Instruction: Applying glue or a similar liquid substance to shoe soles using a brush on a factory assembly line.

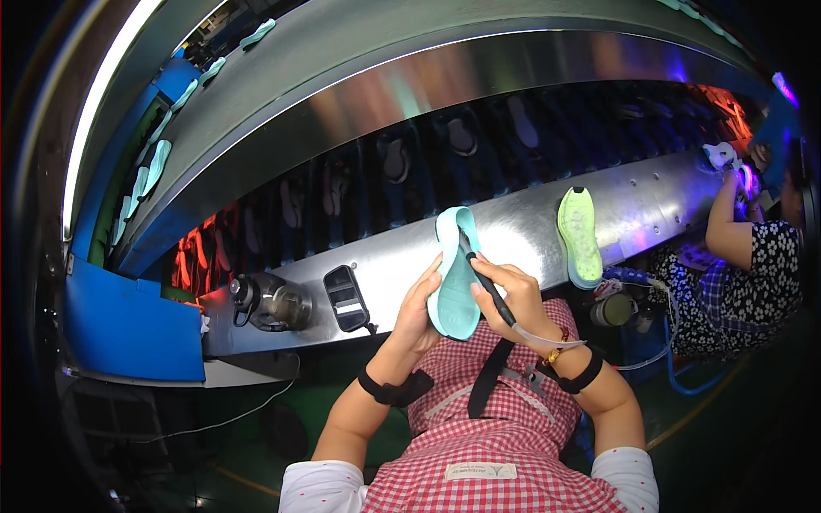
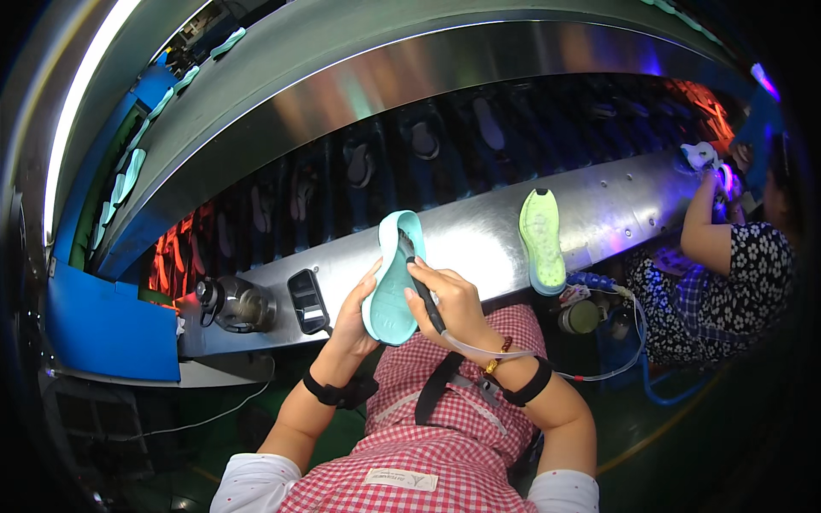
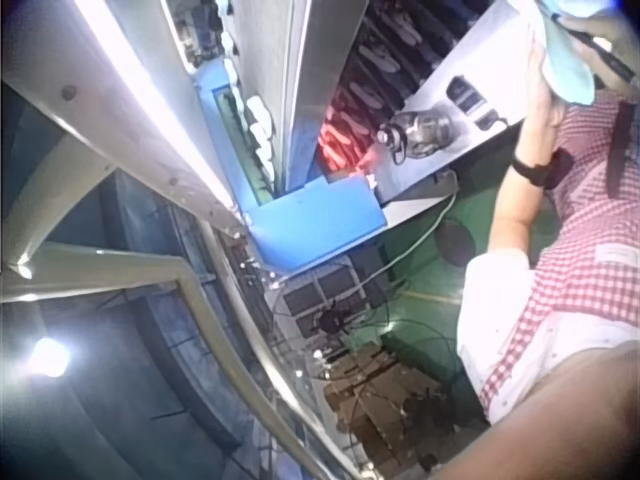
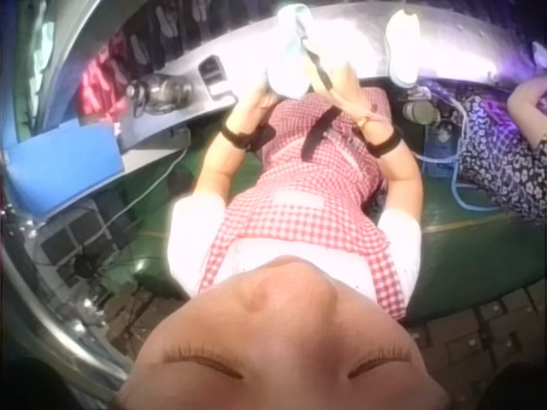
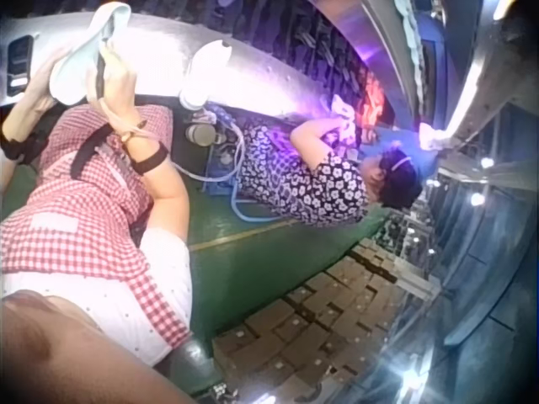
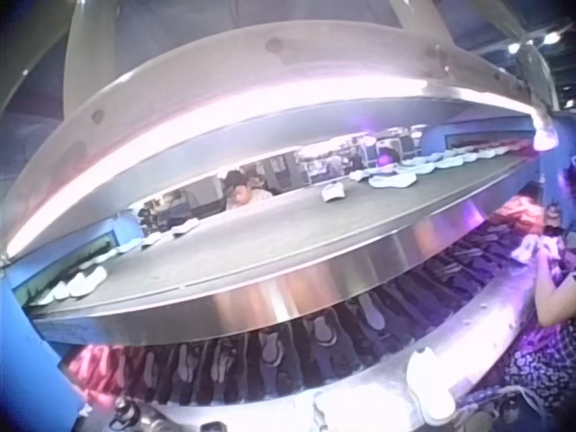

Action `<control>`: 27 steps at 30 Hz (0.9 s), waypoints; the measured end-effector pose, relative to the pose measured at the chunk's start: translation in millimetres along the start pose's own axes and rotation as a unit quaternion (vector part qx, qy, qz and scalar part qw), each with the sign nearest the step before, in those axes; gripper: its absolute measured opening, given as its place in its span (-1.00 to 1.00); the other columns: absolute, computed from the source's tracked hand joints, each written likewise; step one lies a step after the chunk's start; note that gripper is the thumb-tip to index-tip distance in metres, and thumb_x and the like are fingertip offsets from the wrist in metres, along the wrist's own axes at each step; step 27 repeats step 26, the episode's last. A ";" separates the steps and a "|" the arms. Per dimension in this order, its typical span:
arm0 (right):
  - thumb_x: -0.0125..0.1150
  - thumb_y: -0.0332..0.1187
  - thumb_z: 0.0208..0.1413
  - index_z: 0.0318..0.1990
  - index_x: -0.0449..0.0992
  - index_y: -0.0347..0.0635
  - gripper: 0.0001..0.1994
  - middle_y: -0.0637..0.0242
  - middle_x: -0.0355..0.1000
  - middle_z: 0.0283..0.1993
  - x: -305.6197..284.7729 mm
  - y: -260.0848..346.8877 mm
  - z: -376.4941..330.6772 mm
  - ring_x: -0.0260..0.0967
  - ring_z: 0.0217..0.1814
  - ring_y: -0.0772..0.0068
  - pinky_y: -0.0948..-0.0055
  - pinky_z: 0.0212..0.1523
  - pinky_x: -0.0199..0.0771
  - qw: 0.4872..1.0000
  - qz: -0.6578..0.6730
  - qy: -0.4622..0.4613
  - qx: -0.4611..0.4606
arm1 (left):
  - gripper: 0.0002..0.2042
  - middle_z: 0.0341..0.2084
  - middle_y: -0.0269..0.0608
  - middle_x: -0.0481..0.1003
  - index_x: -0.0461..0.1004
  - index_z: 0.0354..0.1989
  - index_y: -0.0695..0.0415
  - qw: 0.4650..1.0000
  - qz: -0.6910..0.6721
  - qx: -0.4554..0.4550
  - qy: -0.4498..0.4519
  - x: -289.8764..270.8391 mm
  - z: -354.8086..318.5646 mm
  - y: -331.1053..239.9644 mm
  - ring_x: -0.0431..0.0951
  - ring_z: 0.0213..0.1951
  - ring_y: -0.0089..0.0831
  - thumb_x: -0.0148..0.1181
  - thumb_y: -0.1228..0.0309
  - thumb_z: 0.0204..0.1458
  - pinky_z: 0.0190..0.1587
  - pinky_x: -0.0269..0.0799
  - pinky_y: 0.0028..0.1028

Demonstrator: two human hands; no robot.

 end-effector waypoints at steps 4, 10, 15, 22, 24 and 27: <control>0.09 -0.52 -0.13 -0.17 0.43 -0.42 -0.71 -0.06 0.43 -0.25 1.3 13.9 -10.9 0.43 -0.36 0.20 0.42 -0.30 0.41 0.995 0.063 0.074 0.032 | -0.46 0.05 -0.08 0.22 0.01 0.17 0.24 0.999 0.005 0.032 -0.004 -15.4 5.3 -7.7 0.33 0.02 -0.30 -0.09 0.27 0.02 0.06 0.26 -0.34; -0.03 -0.46 0.01 -0.24 0.49 -0.39 -0.78 0.17 0.48 -0.36 -12.5 2.1 -13.3 0.39 -0.40 0.51 0.53 -0.35 0.36 0.919 0.310 0.190 0.154 | -0.45 0.09 -0.04 0.18 -0.07 0.21 0.24 1.000 0.017 0.017 0.000 -22.3 -4.3 -17.6 0.30 0.05 -0.30 -0.18 0.32 0.02 0.09 0.25 -0.36; -0.08 -0.43 0.05 -0.24 0.47 -0.44 -0.75 0.23 0.46 -0.38 -47.5 -4.2 13.6 0.32 -0.38 0.61 0.61 -0.33 0.32 0.960 0.262 -0.003 0.104 | -0.43 0.10 0.05 0.14 -0.11 0.24 0.13 0.992 -0.097 -0.013 0.076 -10.8 -11.4 -12.0 0.30 0.03 -0.03 -0.23 0.27 0.01 -0.04 0.33 -0.03; 0.01 -0.55 -0.11 -0.31 0.48 -0.38 -0.82 0.01 0.45 -0.34 -34.8 13.1 20.2 0.44 -0.32 0.14 0.37 -0.27 0.43 0.998 0.047 -0.006 -0.046 | -0.43 0.11 0.01 0.13 -0.11 0.24 0.12 0.994 -0.090 -0.002 0.055 -6.2 -10.1 -7.4 0.29 0.04 -0.03 -0.20 0.28 0.03 -0.05 0.31 0.05; 0.03 -0.54 -0.11 -0.31 0.48 -0.38 -0.81 0.01 0.45 -0.36 -29.0 20.2 10.9 0.44 -0.32 0.14 0.37 -0.27 0.43 0.996 0.069 0.042 -0.020 | -0.44 0.12 -0.01 0.12 -0.11 0.24 0.12 0.995 -0.080 0.010 0.059 -10.0 -12.2 -9.8 0.27 0.06 -0.03 -0.19 0.29 0.03 -0.04 0.29 0.06; 0.05 -0.52 -0.12 -0.29 0.49 -0.36 -0.80 0.02 0.46 -0.37 -21.6 15.0 4.2 0.44 -0.33 0.15 0.37 -0.24 0.42 0.991 0.106 0.086 0.001 | -0.41 0.17 -0.02 0.06 -0.12 0.24 0.12 0.999 -0.024 0.039 0.009 -23.6 -10.1 -12.6 0.17 0.13 -0.04 -0.17 0.24 0.02 0.08 0.11 0.10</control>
Point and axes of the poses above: each hand's wrist, its own z-axis towards the middle knuckle, its own x-axis out of the palm, y = z × x, the point moved 5 cm from there along z, towards the middle knuckle
